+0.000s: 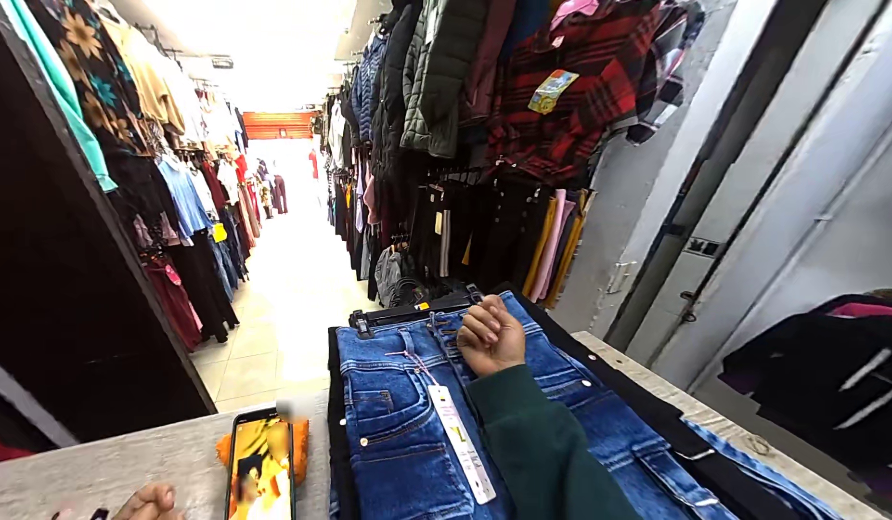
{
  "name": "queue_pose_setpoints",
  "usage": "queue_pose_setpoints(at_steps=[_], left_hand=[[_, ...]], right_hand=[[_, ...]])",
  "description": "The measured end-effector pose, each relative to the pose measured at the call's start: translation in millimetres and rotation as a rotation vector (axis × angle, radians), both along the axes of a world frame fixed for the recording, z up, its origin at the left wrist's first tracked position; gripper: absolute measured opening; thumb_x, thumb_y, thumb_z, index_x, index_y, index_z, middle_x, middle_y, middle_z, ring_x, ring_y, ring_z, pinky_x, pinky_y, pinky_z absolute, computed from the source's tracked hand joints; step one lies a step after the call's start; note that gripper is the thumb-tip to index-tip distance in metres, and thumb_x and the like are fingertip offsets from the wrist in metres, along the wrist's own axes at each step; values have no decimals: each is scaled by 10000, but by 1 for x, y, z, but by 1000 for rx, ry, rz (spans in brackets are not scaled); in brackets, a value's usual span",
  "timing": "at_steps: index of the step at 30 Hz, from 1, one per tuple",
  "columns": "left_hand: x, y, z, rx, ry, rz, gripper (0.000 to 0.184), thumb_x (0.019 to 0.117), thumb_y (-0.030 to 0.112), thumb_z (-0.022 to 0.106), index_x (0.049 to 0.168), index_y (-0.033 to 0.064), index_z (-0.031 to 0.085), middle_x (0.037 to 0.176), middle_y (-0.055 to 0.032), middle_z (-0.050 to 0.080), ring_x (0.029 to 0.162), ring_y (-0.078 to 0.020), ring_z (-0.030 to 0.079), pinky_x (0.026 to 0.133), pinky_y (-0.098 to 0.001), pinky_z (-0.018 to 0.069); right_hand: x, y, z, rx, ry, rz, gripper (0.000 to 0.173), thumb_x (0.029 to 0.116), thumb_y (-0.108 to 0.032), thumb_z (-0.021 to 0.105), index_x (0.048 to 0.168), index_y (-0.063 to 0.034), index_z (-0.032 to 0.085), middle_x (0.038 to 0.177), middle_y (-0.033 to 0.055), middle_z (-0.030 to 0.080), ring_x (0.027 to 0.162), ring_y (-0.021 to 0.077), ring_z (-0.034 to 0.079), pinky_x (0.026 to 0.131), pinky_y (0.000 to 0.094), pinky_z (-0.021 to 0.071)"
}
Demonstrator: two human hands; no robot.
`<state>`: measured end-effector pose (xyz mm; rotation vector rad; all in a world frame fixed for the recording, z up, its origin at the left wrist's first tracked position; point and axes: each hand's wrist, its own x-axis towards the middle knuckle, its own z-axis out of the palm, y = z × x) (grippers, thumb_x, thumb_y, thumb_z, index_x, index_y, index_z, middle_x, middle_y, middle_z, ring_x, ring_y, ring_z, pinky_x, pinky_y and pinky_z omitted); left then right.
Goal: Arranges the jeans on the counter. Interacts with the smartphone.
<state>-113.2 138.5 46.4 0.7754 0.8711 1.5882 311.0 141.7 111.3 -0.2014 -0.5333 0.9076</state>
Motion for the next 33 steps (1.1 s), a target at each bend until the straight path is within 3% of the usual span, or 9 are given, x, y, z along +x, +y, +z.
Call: queue_pose_setpoints(at_steps=[4, 12, 19, 27, 31, 33], left_hand=[[-19, -5, -14, 22, 112, -91, 485, 947, -83, 206, 731, 111, 595, 400, 62, 491, 315, 9, 437, 346, -146, 377], [-13, -2, -16, 34, 82, -22, 439, 923, -133, 355, 748, 69, 703, 416, 44, 535, 323, 10, 456, 343, -143, 389], [-15, 1, -18, 57, 26, -16, 446, 940, -130, 362, 704, 81, 675, 420, 41, 527, 325, 13, 449, 343, -141, 383], [-22, 4, -23, 82, -11, -80, 482, 937, -42, 200, 677, 137, 563, 410, 43, 503, 327, -16, 470, 354, -167, 398], [-20, 2, -17, 21, 18, -83, 510, 1062, 131, 124, 790, 136, 555, 522, 25, 617, 437, -42, 591, 454, -168, 499], [-18, 4, -18, 0, 85, -26, 306, 1051, 61, 269, 903, 101, 534, 608, 14, 651, 508, -43, 633, 450, -155, 500]], right_hand=[[2, -3, -4, 91, -43, 53, 464, 1071, -261, 341, 661, -234, 556, 469, -129, 394, 365, -24, 340, 372, 135, 268], [8, 0, -7, 203, -13, 84, 451, 1066, -246, 335, 680, -206, 565, 478, -111, 414, 379, -12, 378, 380, 141, 300], [6, -2, -5, 161, -8, 71, 480, 1075, -263, 299, 662, -206, 538, 464, -113, 386, 367, -9, 356, 375, 144, 284], [6, -1, -6, 149, 32, 71, 438, 1068, -230, 342, 691, -193, 561, 479, -107, 410, 385, -9, 385, 391, 140, 311], [-1, -5, 3, 93, 67, 26, 419, 1045, -185, 339, 732, -196, 618, 492, -104, 467, 401, -11, 429, 408, 130, 339], [-2, -5, 5, 53, 39, -6, 427, 1049, -215, 339, 734, -206, 627, 495, -107, 470, 401, -13, 424, 409, 128, 339]])
